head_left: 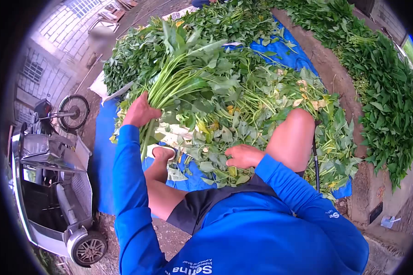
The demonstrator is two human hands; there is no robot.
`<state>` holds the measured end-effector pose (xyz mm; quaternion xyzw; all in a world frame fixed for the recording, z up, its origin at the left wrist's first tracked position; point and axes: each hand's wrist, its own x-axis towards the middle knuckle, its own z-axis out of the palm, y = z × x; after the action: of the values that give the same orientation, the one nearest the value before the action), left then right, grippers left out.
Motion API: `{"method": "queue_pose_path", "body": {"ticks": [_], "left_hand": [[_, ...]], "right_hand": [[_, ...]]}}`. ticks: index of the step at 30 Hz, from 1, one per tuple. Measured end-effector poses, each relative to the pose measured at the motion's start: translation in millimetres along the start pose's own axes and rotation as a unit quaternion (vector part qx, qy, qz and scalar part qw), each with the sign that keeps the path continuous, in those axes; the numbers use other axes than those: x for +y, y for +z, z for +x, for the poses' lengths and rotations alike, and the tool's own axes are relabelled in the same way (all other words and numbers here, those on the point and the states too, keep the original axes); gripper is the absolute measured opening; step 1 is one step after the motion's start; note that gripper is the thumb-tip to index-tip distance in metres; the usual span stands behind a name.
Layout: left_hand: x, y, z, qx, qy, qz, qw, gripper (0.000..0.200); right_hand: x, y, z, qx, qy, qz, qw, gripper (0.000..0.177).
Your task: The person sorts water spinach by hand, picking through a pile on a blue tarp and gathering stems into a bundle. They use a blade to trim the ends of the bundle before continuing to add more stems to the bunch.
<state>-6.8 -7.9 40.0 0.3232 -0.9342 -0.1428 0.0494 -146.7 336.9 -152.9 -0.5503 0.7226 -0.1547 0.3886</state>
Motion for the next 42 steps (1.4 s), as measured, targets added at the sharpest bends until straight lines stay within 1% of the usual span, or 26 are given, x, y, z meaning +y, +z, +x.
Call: {"method": "queue_pose_path", "body": {"ticks": [2, 4, 5, 7, 9, 11, 13, 14, 15, 18, 19, 22, 23, 24, 25, 28, 29, 30, 31, 32, 33, 34, 37, 38, 40, 42], "left_hand": [[27, -51, 11, -0.059, 0.042, 0.118, 0.990, 0.078], [64, -90, 16, -0.183, 0.008, 0.166, 0.969, 0.087], [83, -102, 18, -0.212, 0.001, 0.199, 0.957, 0.085], [109, -115, 20, -0.272, -0.020, 0.255, 0.928, 0.081], [115, -121, 25, -0.305, -0.061, 0.235, 0.921, 0.070], [118, -123, 31, -0.348, -0.094, 0.216, 0.907, 0.058], [116, -123, 36, -0.370, -0.101, 0.163, 0.909, 0.056], [113, -122, 38, -0.383, -0.106, 0.134, 0.908, 0.055], [113, -124, 39, -0.400, -0.098, 0.125, 0.903, 0.055], [110, -122, 36, -0.439, -0.086, 0.086, 0.890, 0.054], [105, -120, 38, -0.435, -0.085, 0.069, 0.894, 0.054], [89, -113, 50, -0.425, -0.119, 0.054, 0.896, 0.057], [84, -112, 54, -0.415, -0.116, 0.054, 0.901, 0.058], [77, -111, 59, -0.406, -0.111, 0.052, 0.906, 0.059], [69, -109, 67, -0.426, -0.130, 0.027, 0.895, 0.065], [53, -106, 71, -0.366, -0.091, -0.053, 0.924, 0.057], [44, -103, 77, -0.362, -0.112, -0.111, 0.919, 0.060], [42, -99, 79, -0.324, -0.113, -0.138, 0.929, 0.061], [42, -96, 77, -0.283, -0.112, -0.165, 0.938, 0.061], [45, -92, 73, -0.240, -0.110, -0.193, 0.945, 0.062], [58, -92, 62, -0.219, -0.126, -0.261, 0.932, 0.062], [56, -86, 67, -0.207, -0.122, -0.280, 0.930, 0.055], [46, -70, 83, -0.175, -0.093, -0.344, 0.918, 0.036], [46, -70, 89, -0.189, -0.101, -0.349, 0.912, 0.035], [55, -75, 90, -0.214, -0.120, -0.358, 0.901, 0.033], [62, -67, 88, -0.174, -0.112, -0.377, 0.903, 0.029]], "right_hand": [[-4, -9, -2, 0.023, -0.014, -0.010, 1.000, 0.052], [-23, -29, -16, 0.047, -0.023, 0.001, 0.999, 0.053], [-32, -41, -21, 0.060, -0.027, 0.004, 0.998, 0.053], [-45, -55, -23, 0.240, -0.111, 0.072, 0.962, 0.057], [-70, -71, -21, 0.419, -0.200, 0.135, 0.875, 0.068], [-91, -82, -4, 0.506, -0.237, 0.138, 0.817, 0.097], [-112, -92, 7, 0.547, -0.228, 0.060, 0.803, 0.115], [-117, -95, 10, 0.563, -0.221, 0.022, 0.796, 0.124], [-111, -95, 23, 0.539, -0.220, -0.031, 0.813, 0.142], [-61, -99, 60, 0.500, -0.135, -0.060, 0.853, 0.145], [-55, -105, 58, 0.496, -0.131, -0.028, 0.858, 0.149], [-36, -114, 41, 0.387, -0.075, -0.123, 0.911, 0.151], [-31, -119, 29, 0.321, -0.026, -0.129, 0.938, 0.147], [-36, -130, 13, 0.224, 0.090, -0.142, 0.960, 0.139], [-42, -124, 0, 0.261, 0.177, -0.187, 0.930, 0.105], [-62, -137, -28, 0.296, 0.104, -0.068, 0.947, 0.065], [-67, -117, -20, 0.432, -0.032, -0.028, 0.901, 0.043], [-82, -109, -13, 0.386, -0.128, 0.132, 0.904, 0.039], [-95, -97, -3, 0.335, -0.226, 0.226, 0.886, 0.031], [-109, -88, 5, 0.311, -0.277, 0.232, 0.879, 0.026], [-131, -89, 0, 0.268, -0.225, 0.287, 0.892, 0.028], [-133, -74, 24, 0.331, -0.294, 0.281, 0.852, 0.026], [-152, -74, 43, 0.360, -0.311, 0.283, 0.833, 0.025], [-155, -73, 50, 0.375, -0.320, 0.282, 0.823, 0.025], [-168, -78, 54, 0.379, -0.289, 0.308, 0.824, 0.024], [-174, -82, 60, 0.405, -0.276, 0.284, 0.824, 0.022]]}}
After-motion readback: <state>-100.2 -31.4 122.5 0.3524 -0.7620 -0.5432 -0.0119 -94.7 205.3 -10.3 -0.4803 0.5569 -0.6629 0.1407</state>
